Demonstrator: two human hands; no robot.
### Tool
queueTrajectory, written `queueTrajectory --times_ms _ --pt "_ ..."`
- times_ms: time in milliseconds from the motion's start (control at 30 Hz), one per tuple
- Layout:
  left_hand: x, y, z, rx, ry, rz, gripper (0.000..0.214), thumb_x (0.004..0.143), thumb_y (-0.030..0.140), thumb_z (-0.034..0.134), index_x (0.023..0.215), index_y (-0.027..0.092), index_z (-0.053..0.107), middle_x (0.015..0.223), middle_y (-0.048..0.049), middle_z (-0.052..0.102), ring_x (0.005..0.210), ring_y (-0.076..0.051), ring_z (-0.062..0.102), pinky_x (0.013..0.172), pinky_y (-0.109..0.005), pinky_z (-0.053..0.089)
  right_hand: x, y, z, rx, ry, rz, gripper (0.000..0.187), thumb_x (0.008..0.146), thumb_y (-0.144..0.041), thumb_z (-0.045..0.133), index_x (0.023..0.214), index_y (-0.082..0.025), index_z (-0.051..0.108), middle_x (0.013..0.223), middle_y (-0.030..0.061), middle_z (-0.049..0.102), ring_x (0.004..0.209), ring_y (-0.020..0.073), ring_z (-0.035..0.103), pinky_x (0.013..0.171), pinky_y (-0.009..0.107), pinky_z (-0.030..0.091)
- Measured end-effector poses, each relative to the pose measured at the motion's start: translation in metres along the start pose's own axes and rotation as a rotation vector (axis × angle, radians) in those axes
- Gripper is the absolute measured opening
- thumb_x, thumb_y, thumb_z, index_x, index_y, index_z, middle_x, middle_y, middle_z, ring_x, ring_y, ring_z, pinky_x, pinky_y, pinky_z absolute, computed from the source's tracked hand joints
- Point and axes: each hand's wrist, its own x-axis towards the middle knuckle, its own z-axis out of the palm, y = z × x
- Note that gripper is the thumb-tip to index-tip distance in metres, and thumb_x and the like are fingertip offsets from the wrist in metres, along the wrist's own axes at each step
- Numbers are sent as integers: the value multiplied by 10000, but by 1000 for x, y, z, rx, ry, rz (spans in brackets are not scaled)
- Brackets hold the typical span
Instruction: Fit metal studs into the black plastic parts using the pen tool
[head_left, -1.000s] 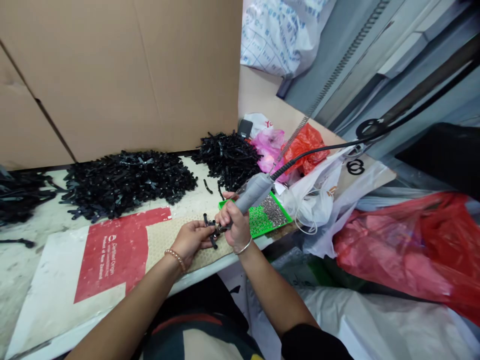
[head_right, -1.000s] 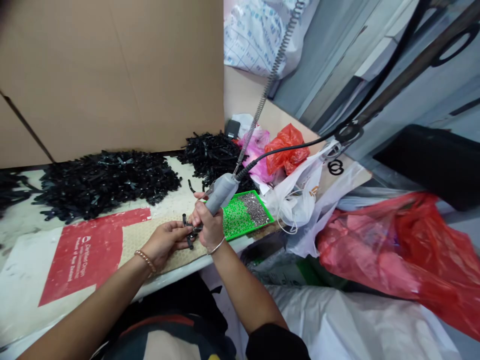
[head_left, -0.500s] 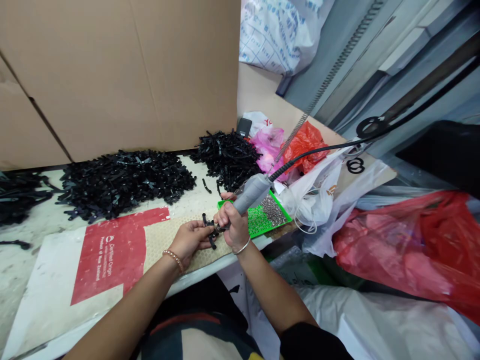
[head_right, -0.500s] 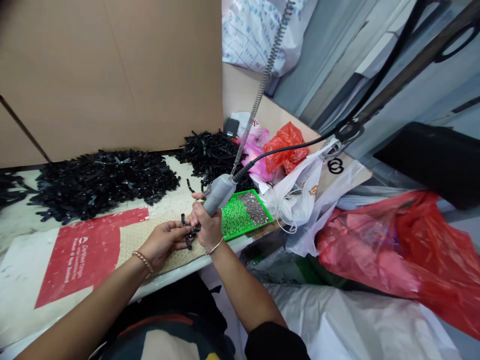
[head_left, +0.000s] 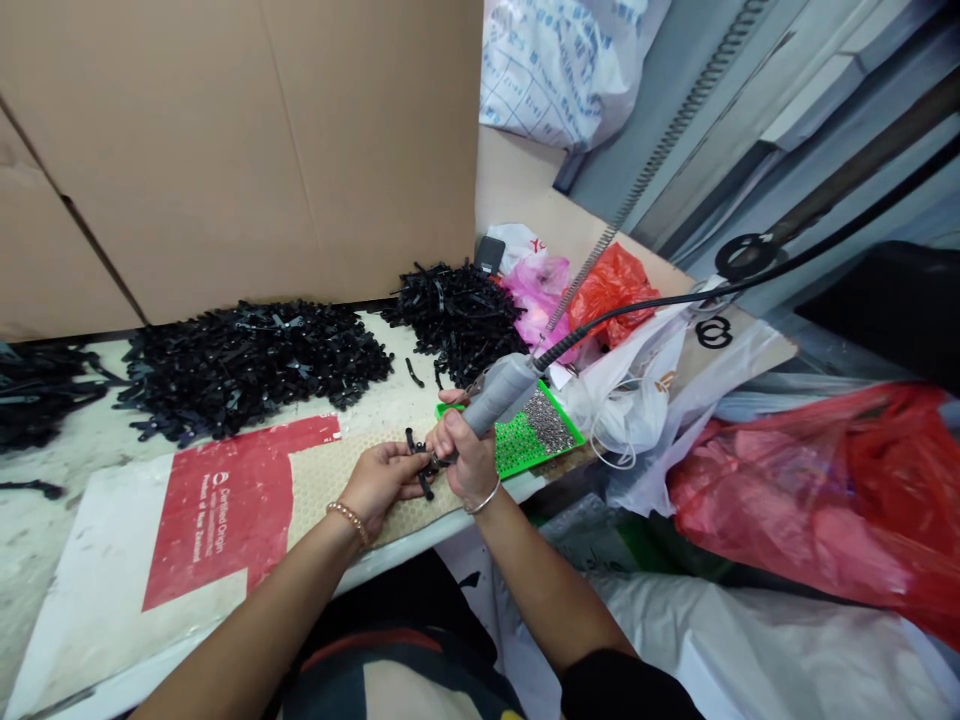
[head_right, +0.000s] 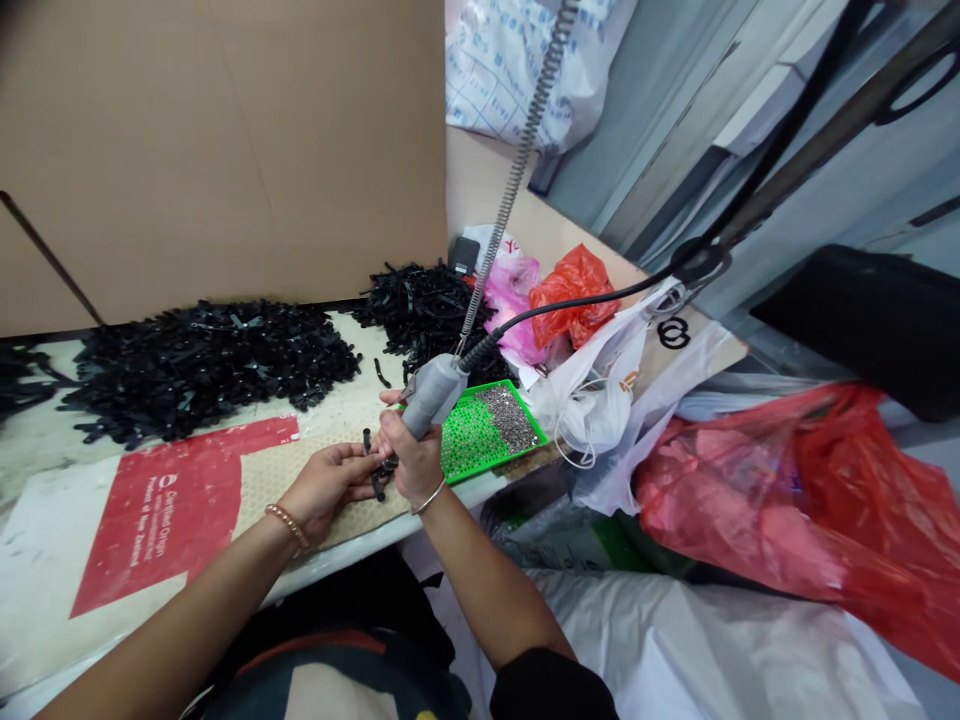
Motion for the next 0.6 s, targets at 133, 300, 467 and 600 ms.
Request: queueTrajectory --times_ms 133,300,467,600 --pt "1 -2 -1 -12 -11 9 208 673 159 780 775 106 607 691 -75 690 595 -147 661 524 -216 550 0 -1 0 -17 12 -9 339 745 -402 691 969 -182 564 469 -103 352 390 78 330 470 213 371" --pt "-1 1 1 10 12 -6 107 746 105 698 790 98 601 676 -71 688 568 -133 650 509 -207 545 0 -1 -3 -9 13 -11 328 754 -389 688 976 -182 563 477 -101 358 393 75 335 476 210 383" --pt "-3 3 2 24 16 -16 90 768 98 677 788 97 589 704 -91 698 587 -137 658 523 -209 548 -1 -2 -3 10 12 -18 327 753 -372 689 984 -179 561 482 -101 355 392 74 329 463 207 370" --pt "-2 3 2 33 16 -14 101 767 104 682 790 101 584 699 -88 696 593 -138 659 524 -207 545 -2 -4 -1 3 32 -24 333 746 -388 688 974 -183 556 488 -99 352 395 77 327 453 208 361"
